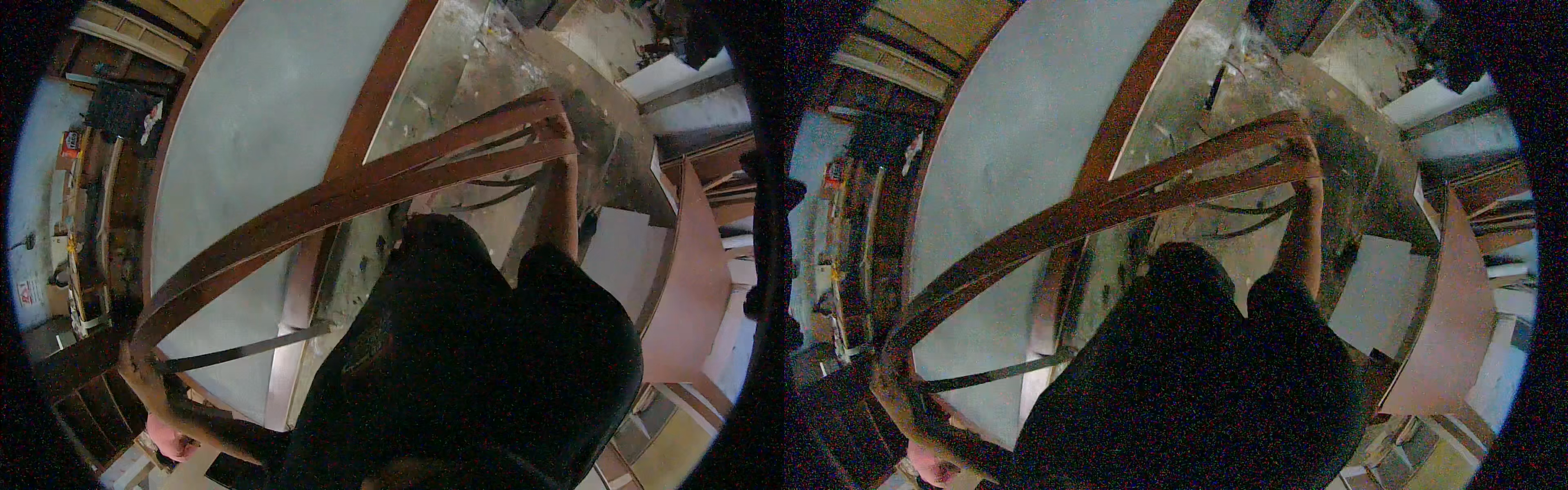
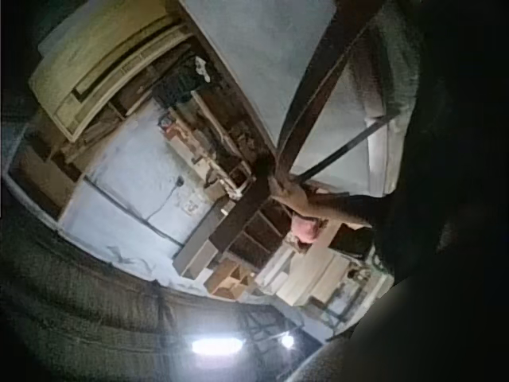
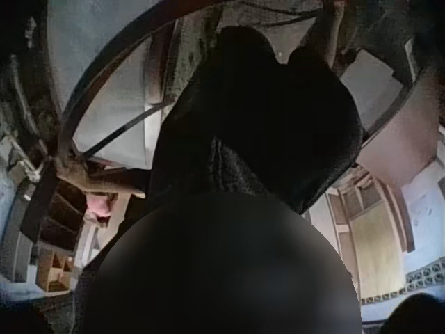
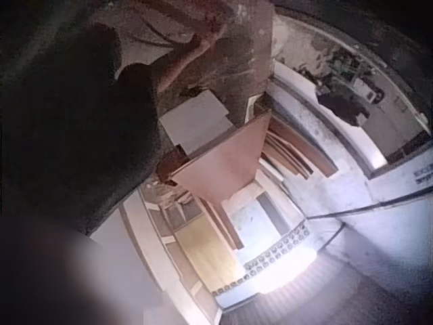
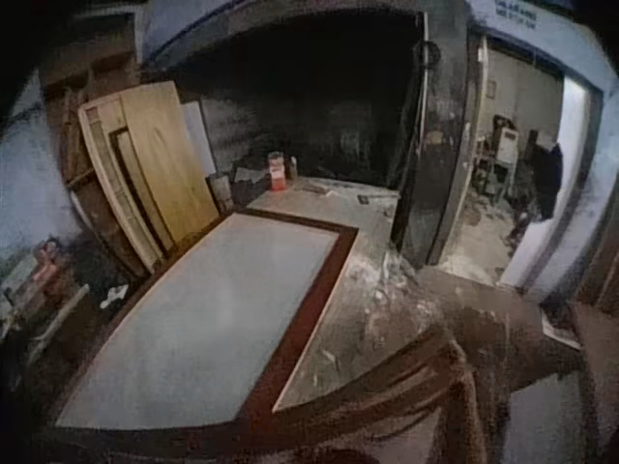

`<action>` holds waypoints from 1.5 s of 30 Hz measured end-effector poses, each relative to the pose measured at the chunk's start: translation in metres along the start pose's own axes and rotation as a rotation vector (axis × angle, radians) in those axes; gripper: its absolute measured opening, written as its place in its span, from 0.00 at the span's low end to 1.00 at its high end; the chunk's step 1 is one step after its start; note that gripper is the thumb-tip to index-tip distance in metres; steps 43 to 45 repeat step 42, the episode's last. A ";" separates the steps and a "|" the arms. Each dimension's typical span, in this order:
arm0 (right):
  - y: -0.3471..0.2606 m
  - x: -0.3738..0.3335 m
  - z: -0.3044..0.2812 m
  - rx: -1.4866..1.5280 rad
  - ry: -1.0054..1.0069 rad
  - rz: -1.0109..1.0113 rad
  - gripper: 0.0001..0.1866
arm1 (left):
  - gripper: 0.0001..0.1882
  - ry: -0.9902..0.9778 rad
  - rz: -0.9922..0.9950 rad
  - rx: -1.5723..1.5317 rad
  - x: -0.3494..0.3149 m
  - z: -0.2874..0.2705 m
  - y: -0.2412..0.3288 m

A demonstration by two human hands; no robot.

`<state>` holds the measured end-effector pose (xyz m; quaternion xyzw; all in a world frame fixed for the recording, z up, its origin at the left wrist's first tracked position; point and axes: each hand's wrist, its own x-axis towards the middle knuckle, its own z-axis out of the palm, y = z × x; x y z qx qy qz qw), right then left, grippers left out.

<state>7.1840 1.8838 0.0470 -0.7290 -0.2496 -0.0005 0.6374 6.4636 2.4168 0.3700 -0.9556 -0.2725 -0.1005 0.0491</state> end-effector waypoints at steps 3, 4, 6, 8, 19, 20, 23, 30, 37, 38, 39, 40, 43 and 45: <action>0.014 -0.032 0.005 0.087 -0.135 0.087 0.35 | 0.18 -0.006 0.081 0.029 0.013 -0.007 0.007; 0.018 -0.038 0.008 0.131 -0.191 0.117 0.36 | 0.18 0.002 0.056 0.005 0.018 -0.008 0.010; 0.026 -0.040 0.017 0.268 -0.296 0.140 0.37 | 0.16 0.006 -0.028 -0.084 0.035 -0.013 0.020; 0.029 -0.034 0.028 0.433 -0.392 0.114 0.39 | 0.15 0.015 -0.095 -0.184 0.044 -0.012 0.032; -0.043 0.063 0.061 1.314 0.322 0.092 0.52 | 0.10 -0.055 -0.397 -0.496 0.078 -0.011 0.079; -0.045 0.078 0.054 1.280 0.378 0.102 0.50 | 0.15 -0.129 -0.466 -0.472 0.083 -0.006 0.082; -0.047 0.120 0.030 1.218 0.481 0.138 0.46 | 0.21 0.018 -0.291 -0.334 0.076 0.018 0.108; -0.065 0.229 -0.009 1.119 0.530 0.196 0.37 | 0.18 -0.240 -0.123 -0.255 0.115 0.035 0.173; -0.160 0.392 -0.003 1.114 0.378 0.154 0.29 | 0.10 -0.323 -0.358 -0.586 0.118 0.084 0.171; -0.184 0.417 0.005 1.127 0.346 0.141 0.27 | 0.09 -0.283 -0.368 -0.655 0.118 0.093 0.171; -0.210 0.441 0.015 1.141 0.306 0.124 0.26 | 0.09 -0.235 -0.375 -0.724 0.117 0.105 0.168; -0.239 0.465 0.027 1.153 0.265 0.112 0.25 | 0.17 -0.222 -0.362 -0.690 0.117 0.110 0.165; -0.301 0.505 0.056 1.160 0.178 0.088 0.23 | 0.33 -0.209 -0.369 -0.605 0.115 0.103 0.160; -0.301 0.505 0.056 1.160 0.178 0.088 0.23 | 0.33 -0.209 -0.369 -0.605 0.115 0.103 0.160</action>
